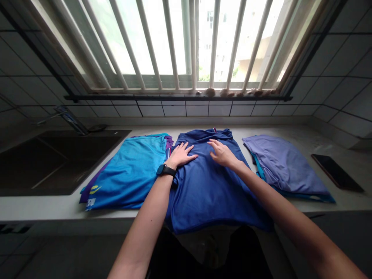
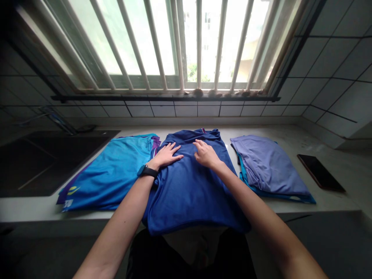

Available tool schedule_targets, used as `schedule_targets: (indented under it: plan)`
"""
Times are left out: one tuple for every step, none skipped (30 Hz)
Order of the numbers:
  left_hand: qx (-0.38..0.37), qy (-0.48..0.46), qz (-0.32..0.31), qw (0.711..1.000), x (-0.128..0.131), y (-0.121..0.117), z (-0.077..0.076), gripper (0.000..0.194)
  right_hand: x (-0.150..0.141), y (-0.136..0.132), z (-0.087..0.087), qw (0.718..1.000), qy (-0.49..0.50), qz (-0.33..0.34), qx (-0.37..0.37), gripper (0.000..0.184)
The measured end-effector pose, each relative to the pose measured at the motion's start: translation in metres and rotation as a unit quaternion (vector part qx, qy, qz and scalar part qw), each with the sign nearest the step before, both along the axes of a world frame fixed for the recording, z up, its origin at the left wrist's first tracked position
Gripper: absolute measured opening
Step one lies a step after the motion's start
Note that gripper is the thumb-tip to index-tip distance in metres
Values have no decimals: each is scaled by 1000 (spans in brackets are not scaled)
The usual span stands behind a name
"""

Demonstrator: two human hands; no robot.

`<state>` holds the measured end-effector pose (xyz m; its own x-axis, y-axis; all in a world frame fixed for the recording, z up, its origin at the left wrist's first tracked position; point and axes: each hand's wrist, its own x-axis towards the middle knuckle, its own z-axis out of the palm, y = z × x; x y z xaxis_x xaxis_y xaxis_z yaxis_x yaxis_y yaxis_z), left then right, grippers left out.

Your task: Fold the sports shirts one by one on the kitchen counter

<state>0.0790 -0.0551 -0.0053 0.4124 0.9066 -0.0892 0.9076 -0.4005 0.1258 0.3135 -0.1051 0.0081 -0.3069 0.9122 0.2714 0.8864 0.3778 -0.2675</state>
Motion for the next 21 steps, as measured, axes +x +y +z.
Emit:
schedule_targets:
  plan:
    - [1,0,1,1000,0,0,-1,82,10,-22,0,1000,8,13,-8,54]
    - [0,0,3,1000,-1,1,-2,82,21,-45,0,1000,20,18,-16,51]
    - [-1,0,4,1000,-1,1,-2,81,33,-69,-1,999,39,18,-23,46]
    - [-3,1,4,1000,0,2,-2,81,46,-92,-3,998,63,13,-24,43]
    - [-5,2,3,1000,1,2,-2,79,58,-114,-6,996,83,11,-26,42]
    - [-5,4,2,1000,2,3,0,78,69,-133,-11,995,93,15,-35,43]
    - [-6,8,2,1000,4,2,2,76,79,-150,-16,994,94,25,-48,42]
    - [-8,12,3,1000,6,1,5,75,88,-163,-21,993,90,41,-59,41]
    - [-10,18,6,1000,9,-1,10,73,96,-174,-26,993,88,55,-63,43]
    - [-8,22,8,1000,11,-6,15,70,103,-183,-31,992,86,66,-66,48]
    - [1,22,5,1000,12,-14,21,65,109,-191,-34,991,87,73,-69,55]
    - [17,14,-10,1000,11,-25,27,60,116,-198,-36,990,88,79,-73,63]
    - [39,-2,-31,999,8,-41,32,53,122,-205,-36,989,88,83,-80,71]
    - [66,-29,-67,995,2,-60,36,46,127,-213,-36,989,82,89,-89,78]
    - [81,-66,-111,988,-6,-82,38,40,133,-220,-36,988,72,96,-96,84]
    - [89,-103,-136,981,-16,-107,37,35,137,-227,-36,988,57,102,-101,89]
    - [84,-128,-156,976,-28,-131,33,32,139,-233,-36,989,39,105,-102,94]
    - [79,-140,-175,971,-41,-155,27,32,140,-237,-38,990,19,105,-97,97]
    - [83,-141,-186,969,-54,-176,18,40,139,-239,-42,991,0,102,-88,98]
    - [94,-130,-194,968,-66,-193,8,55,135,-239,-47,993,-17,96,-71,97]
    - [106,-111,-209,966,-76,-206,-3,70,131,-238,-52,995,-30,88,-47,95]
